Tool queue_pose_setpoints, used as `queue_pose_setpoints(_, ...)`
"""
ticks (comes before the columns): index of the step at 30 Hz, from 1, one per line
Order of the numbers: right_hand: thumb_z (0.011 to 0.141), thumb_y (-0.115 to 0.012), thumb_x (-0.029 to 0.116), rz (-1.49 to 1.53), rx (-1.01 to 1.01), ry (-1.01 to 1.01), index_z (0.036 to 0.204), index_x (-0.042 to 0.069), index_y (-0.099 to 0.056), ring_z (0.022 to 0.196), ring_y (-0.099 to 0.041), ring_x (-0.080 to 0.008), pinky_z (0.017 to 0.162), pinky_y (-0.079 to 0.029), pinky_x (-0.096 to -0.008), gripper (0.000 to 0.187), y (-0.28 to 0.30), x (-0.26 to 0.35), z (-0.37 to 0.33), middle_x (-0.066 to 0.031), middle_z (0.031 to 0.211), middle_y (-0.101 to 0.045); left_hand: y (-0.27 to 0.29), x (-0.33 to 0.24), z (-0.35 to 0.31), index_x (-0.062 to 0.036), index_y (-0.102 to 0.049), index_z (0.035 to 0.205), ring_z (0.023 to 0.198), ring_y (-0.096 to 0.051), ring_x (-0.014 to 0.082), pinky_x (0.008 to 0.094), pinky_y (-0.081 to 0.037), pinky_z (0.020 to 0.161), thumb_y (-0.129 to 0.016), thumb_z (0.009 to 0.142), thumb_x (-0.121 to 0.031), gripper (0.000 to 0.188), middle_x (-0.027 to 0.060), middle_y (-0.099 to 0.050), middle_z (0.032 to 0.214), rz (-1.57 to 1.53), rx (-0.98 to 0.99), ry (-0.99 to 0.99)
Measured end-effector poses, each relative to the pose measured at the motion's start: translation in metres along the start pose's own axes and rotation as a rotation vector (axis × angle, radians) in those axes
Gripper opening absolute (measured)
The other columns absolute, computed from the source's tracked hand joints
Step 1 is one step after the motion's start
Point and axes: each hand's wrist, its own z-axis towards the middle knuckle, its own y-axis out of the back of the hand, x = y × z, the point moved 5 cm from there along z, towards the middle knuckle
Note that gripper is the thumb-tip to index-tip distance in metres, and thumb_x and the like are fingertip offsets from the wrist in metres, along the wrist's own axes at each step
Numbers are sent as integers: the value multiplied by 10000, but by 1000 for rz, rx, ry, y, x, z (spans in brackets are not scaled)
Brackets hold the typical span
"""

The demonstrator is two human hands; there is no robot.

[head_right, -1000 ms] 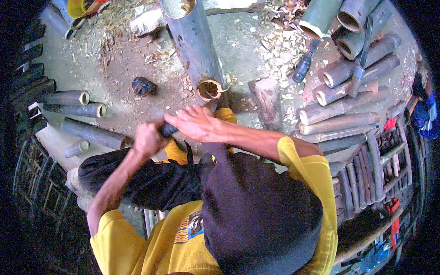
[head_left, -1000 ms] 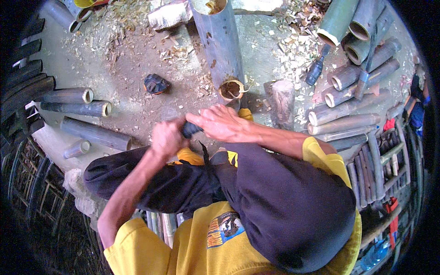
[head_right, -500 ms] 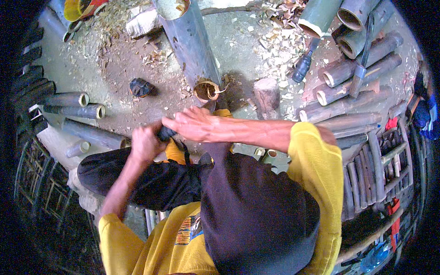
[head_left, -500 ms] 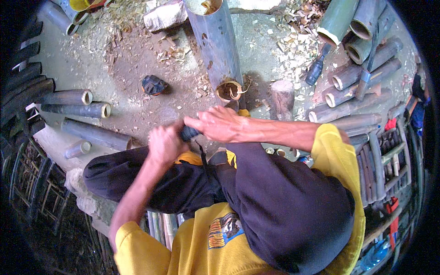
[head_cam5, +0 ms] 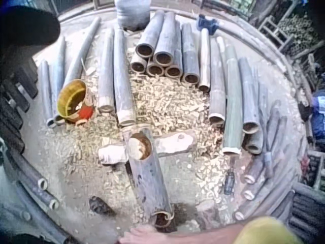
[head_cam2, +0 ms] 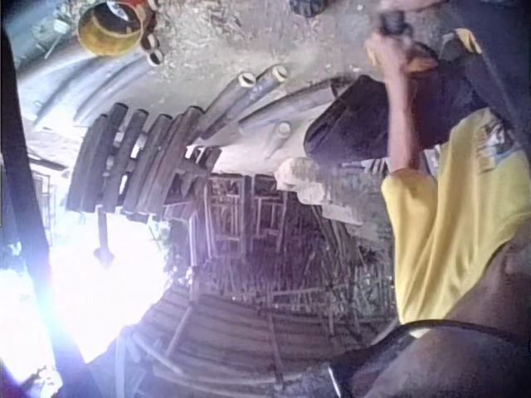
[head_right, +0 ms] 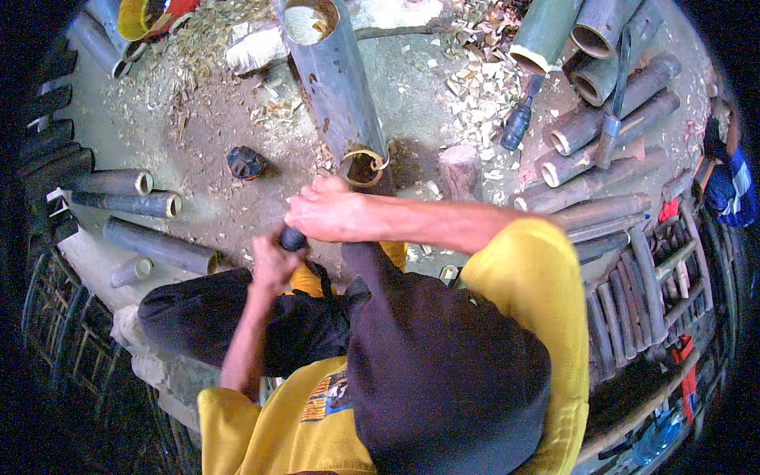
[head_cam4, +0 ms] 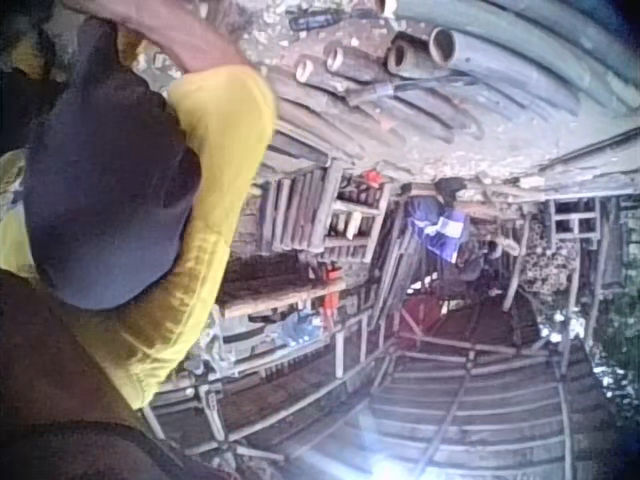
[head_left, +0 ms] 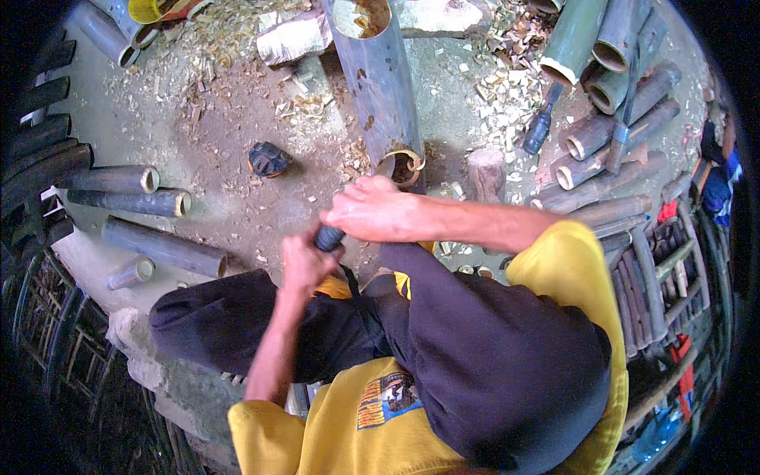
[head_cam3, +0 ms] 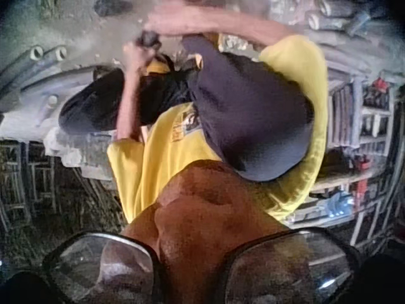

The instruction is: The person uses a saw to cut notches into bamboo poles and then uses a drawknife to shave and smooth the interior of the holes. They move and position different bamboo poles on a wooden support.

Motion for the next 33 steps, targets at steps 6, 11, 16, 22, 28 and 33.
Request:
queue_pose_setpoints(6,653,-616,82,75,-686,-219,1132,107,-544,636,-613,-299,599,-497,-411,485,19,-15,-12,-137,724,-599,93,-101,59,-81,-619,789,635,-625,328,416,-511,592,-642,606,-130,191,140,-633,700,640,115,-417)
queue_pose_setpoints(11,646,-603,21,416,-888,-420,1106,74,-532,602,-616,-296,546,-503,-398,469,45,-38,-28,-178,726,-603,95,-179,99,-109,-621,758,637,-622,284,388,-499,560,-673,572,-173,204,104,-626,712,1102,236,-728)
queue_pose_setpoints(16,711,-582,107,119,-69,-328,960,67,-555,629,-640,-280,512,-506,-387,253,6,-27,-8,-138,698,-621,51,-62,53,-115,-661,915,724,-653,274,362,-511,679,-702,553,-77,367,133,-661,801,-35,83,-459)
queue_pose_setpoints(22,694,-570,108,-14,-126,139,887,82,-599,658,-637,-273,535,-501,-418,197,8,5,0,-112,717,-627,16,-13,-7,25,-635,899,706,-611,141,300,-491,692,-740,583,-104,357,111,-650,750,-147,83,171)
queue_pose_setpoints(28,688,-587,58,303,-728,-267,1050,29,-483,810,-573,-376,711,-460,-452,378,38,-14,-5,-189,840,-568,112,-122,76,-103,-617,803,638,-623,289,401,-509,593,-644,566,-111,239,106,-628,731,735,88,-589)
queue_pose_setpoints(33,695,-556,30,602,-593,-398,1071,-24,-426,717,-577,-430,610,-451,-477,401,14,-18,2,-250,746,-544,103,-128,100,-89,-610,783,676,-622,302,395,-509,624,-648,541,-109,245,117,-628,726,942,413,-570)
